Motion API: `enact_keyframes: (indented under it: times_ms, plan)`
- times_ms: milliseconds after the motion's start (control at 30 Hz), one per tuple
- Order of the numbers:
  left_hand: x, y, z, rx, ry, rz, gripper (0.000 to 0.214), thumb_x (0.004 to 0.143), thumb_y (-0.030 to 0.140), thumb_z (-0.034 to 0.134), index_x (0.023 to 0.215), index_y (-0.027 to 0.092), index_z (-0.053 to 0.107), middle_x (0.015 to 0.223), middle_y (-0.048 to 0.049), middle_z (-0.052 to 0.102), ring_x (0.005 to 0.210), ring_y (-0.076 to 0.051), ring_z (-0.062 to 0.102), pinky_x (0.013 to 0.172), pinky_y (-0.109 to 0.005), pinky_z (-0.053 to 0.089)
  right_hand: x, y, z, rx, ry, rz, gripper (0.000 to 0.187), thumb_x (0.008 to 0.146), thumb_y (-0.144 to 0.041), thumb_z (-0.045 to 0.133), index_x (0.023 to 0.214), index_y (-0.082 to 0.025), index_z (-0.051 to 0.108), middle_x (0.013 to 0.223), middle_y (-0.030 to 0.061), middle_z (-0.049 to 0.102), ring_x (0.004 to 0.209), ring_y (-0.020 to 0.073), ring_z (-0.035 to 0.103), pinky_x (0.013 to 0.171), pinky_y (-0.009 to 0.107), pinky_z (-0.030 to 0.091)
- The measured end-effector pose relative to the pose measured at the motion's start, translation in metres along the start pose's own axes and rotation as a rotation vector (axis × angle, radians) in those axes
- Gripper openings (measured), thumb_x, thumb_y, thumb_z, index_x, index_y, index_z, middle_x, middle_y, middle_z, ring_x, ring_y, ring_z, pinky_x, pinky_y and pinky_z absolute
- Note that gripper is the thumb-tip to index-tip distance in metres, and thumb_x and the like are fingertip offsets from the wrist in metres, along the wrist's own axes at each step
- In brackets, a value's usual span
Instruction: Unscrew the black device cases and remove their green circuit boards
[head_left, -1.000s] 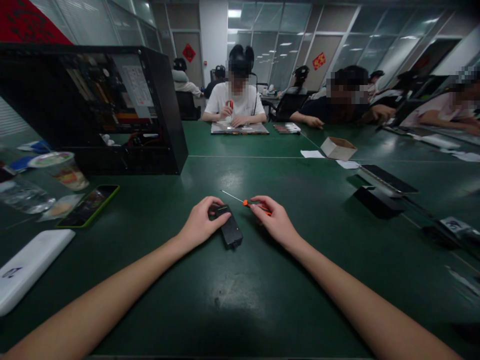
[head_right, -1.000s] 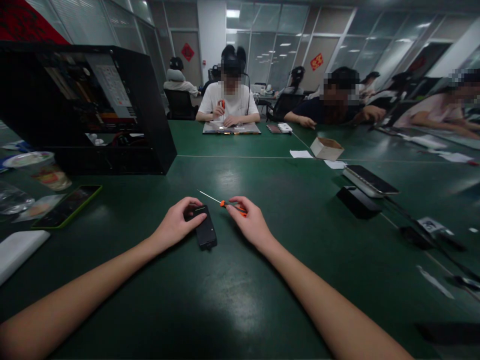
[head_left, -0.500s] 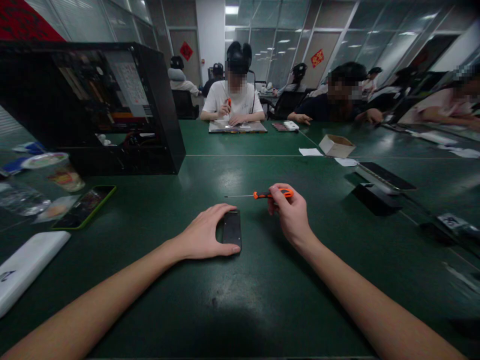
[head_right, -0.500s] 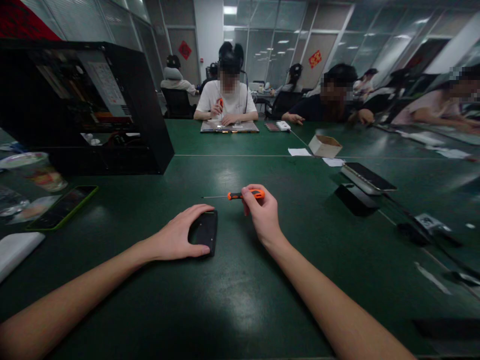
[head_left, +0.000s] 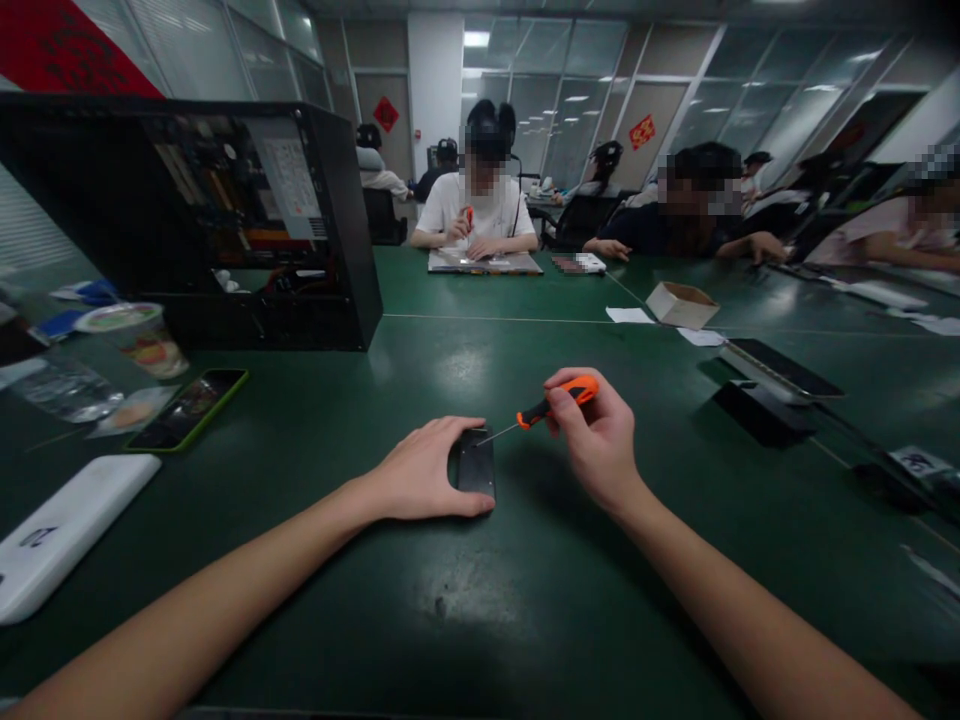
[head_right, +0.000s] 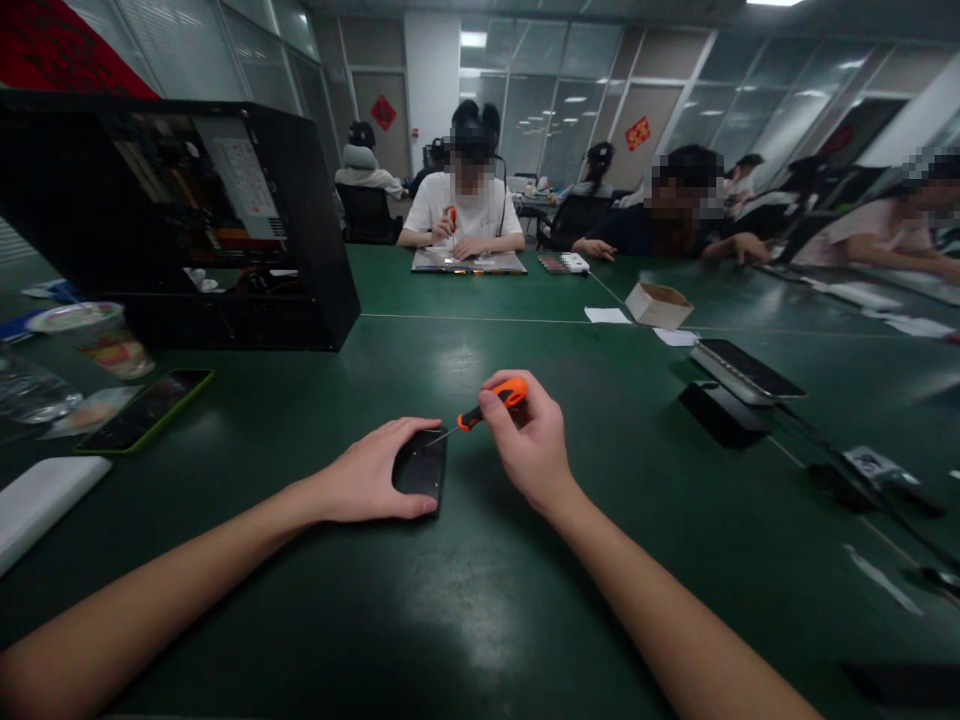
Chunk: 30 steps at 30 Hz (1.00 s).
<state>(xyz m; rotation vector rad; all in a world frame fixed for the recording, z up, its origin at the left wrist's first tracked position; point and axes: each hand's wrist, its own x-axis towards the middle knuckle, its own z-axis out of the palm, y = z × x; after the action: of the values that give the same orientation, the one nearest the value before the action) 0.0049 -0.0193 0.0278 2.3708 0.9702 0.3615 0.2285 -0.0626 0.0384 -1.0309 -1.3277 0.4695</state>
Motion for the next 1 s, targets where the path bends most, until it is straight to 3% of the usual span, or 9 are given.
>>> enact_keyframes:
  times_ms: [267,433,633,1000]
  plan:
    - [0.001,-0.005,-0.001,-0.019,-0.012,0.019,0.096,0.067,0.065,0.083,0.147,0.023,0.05,0.146,-0.0135,0.058,0.132,-0.039,0.055,0.11,-0.054,0.044,0.028,-0.027,0.015,-0.223,-0.328,-0.065,0.021,0.094,-0.041,0.061,0.088,-0.02,0.06,0.073,-0.0015,0.06,0.061,0.0127,0.054,0.059,0.026,0.042]
    - [0.002,-0.011,0.002,-0.065,0.005,0.059,0.09,0.067,0.064,0.083,0.141,0.02,0.057,0.14,-0.0155,0.061,0.127,-0.04,0.058,0.109,-0.054,0.046,0.044,-0.043,0.029,-0.507,-0.628,-0.196,0.019,0.094,-0.037,0.062,0.089,-0.019,0.061,0.077,0.0011,0.064,0.07,0.0152,0.056,0.067,0.029,0.039]
    - [0.001,-0.014,0.006,-0.089,0.021,0.046,0.1,0.065,0.062,0.085,0.149,0.021,0.049,0.147,-0.014,0.057,0.135,-0.039,0.052,0.115,-0.053,0.04,0.07,-0.062,0.037,-0.541,-0.492,-0.198,0.027,0.094,-0.036,0.059,0.073,-0.019,0.055,0.061,-0.0037,0.051,0.057,0.0115,0.044,0.06,0.028,0.032]
    - [-0.003,-0.008,0.016,-0.059,0.031,0.025,0.1,0.072,0.055,0.081,0.154,0.019,0.038,0.158,-0.0166,0.044,0.144,-0.04,0.041,0.12,-0.056,0.032,0.083,-0.082,0.0,-0.609,-0.927,-0.128,0.028,0.093,-0.044,0.064,0.086,-0.017,0.07,0.069,-0.0014,0.065,0.059,0.0114,0.053,0.057,0.026,0.034]
